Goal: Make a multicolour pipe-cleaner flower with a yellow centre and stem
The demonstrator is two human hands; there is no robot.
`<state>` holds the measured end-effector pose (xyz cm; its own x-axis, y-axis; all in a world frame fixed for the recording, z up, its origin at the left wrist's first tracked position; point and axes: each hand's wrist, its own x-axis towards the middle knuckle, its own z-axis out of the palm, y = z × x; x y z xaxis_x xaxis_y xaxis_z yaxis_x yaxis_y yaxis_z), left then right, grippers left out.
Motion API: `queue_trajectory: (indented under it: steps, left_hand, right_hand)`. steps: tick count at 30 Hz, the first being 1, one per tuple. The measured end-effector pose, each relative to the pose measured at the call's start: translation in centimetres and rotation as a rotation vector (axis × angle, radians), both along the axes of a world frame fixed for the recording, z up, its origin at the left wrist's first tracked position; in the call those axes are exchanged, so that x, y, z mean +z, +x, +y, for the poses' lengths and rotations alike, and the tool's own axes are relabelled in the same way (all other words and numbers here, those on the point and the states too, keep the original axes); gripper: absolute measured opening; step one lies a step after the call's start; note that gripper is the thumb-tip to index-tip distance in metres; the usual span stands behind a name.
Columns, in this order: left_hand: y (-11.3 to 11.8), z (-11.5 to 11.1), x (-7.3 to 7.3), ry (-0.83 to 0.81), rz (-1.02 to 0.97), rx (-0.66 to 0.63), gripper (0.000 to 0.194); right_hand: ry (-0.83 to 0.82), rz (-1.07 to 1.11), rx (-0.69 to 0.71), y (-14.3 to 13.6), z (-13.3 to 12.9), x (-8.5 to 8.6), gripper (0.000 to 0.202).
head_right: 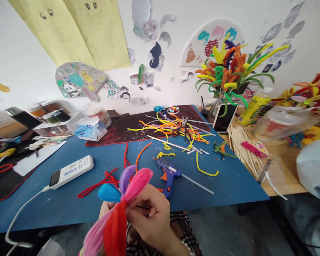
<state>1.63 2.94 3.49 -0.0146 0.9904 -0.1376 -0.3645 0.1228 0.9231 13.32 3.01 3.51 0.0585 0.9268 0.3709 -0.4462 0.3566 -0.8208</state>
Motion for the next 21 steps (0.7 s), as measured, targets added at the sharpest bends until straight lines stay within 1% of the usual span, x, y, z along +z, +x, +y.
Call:
queue_trajectory:
  steps: [2,5,7,9,12,15,19,21]
  left_hand:
    - [0.1,-0.1,0.2,0.026,0.019,0.013,0.030]
    - [0.2,-0.3,1.7,0.152,0.146,0.030,0.019]
    - [-0.1,-0.2,2.8,0.251,0.317,-0.046,0.011]
    - [-0.4,-0.3,3.5,0.329,0.470,-0.084,0.010]
    - [-0.8,-0.6,3.5,0.429,0.587,-0.048,0.021]
    - [-0.5,-1.2,3.3,0.548,0.614,0.014,0.032]
    - [0.1,-1.4,3.3,0.573,0.537,-0.008,0.039]
    - [-0.2,-1.2,2.9,0.617,0.577,-0.023,0.039]
  right_hand:
    - [-0.043,0.060,0.017,0.0,0.2,0.3,0.022]
    - [-0.036,0.061,-0.036,0.1,0.5,0.7,0.018]
    - [-0.016,0.014,-0.085,0.2,0.7,0.6,0.014]
    - [0.011,-0.012,-0.100,0.3,0.8,0.4,0.011]
    - [0.022,-0.038,-0.096,0.5,0.8,0.3,0.008]
    - [-0.049,-0.035,-0.041,0.5,0.6,0.5,0.010]
    - [-0.150,0.058,0.046,0.3,0.3,0.6,0.010]
    - [-0.200,0.127,0.074,0.1,0.3,0.5,0.010]
